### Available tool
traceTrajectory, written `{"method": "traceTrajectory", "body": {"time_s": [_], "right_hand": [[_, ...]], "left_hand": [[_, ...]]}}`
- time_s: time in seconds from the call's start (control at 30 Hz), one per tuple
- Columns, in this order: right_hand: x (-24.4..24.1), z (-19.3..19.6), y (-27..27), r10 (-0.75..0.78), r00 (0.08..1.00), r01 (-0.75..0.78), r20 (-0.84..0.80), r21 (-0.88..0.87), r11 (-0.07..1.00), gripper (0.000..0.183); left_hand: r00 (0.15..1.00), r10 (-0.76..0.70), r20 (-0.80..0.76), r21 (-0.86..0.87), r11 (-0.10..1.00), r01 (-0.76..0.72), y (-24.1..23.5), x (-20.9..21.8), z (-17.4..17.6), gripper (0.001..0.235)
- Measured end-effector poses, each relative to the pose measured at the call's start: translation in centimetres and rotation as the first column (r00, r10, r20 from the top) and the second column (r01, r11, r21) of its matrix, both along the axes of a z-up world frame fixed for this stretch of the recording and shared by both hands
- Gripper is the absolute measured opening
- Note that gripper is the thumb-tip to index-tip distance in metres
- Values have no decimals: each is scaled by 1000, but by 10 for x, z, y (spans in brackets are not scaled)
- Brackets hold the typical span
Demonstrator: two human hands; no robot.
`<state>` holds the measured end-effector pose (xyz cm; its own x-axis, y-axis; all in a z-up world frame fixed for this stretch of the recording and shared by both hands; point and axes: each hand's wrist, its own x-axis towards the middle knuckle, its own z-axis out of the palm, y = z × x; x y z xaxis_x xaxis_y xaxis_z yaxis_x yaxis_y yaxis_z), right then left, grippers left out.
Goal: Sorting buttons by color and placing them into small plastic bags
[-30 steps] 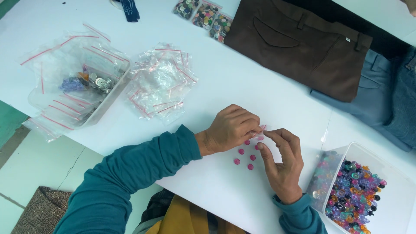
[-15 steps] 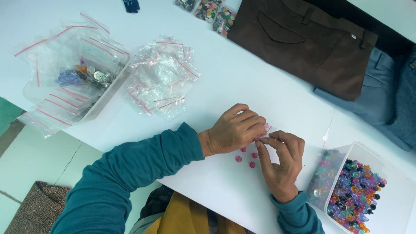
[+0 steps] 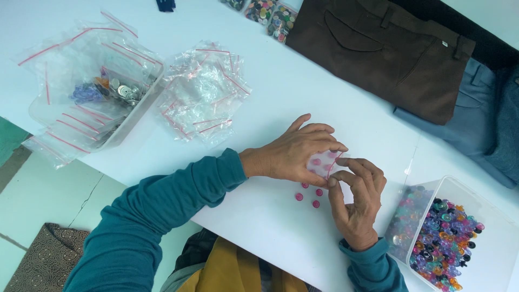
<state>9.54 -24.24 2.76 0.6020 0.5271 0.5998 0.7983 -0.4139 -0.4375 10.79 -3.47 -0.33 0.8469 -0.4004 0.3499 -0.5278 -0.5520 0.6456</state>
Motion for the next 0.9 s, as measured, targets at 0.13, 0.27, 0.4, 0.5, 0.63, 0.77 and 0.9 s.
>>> {"method": "traceTrajectory", "body": {"time_s": [0.13, 0.27, 0.4, 0.5, 0.63, 0.77, 0.9], "right_hand": [[2, -3, -2, 8, 1000, -8, -1, -11, 1000, 5], [0, 3, -3, 38, 999, -37, -26, 44, 998, 14], [4, 5, -6, -99, 977, 122, -191, 113, 986, 16], [20, 1, -11, -211, 893, 223, -397, -15, 975, 19], [34, -12, -6, -255, 838, 229, -482, -113, 967, 22], [46, -30, 1, -268, 862, 194, -431, -207, 959, 21], [54, -47, 7, -236, 920, 150, -312, -275, 950, 16]], "left_hand": [[993, -40, -115, -68, 997, 32, 4, 0, 7, 66], [981, -28, -190, -130, 991, 3, 9, 1, 15, 59], [988, 7, -154, -237, 970, -44, 21, 8, 20, 61], [991, 16, -132, -299, 953, -55, 32, 16, 9, 63], [990, 28, -138, -279, 958, -66, 34, 20, 1, 64], [988, 29, -151, -261, 963, -68, 33, 21, -4, 66], [988, 39, -152, -250, 965, -77, 34, 22, -5, 66]]}}
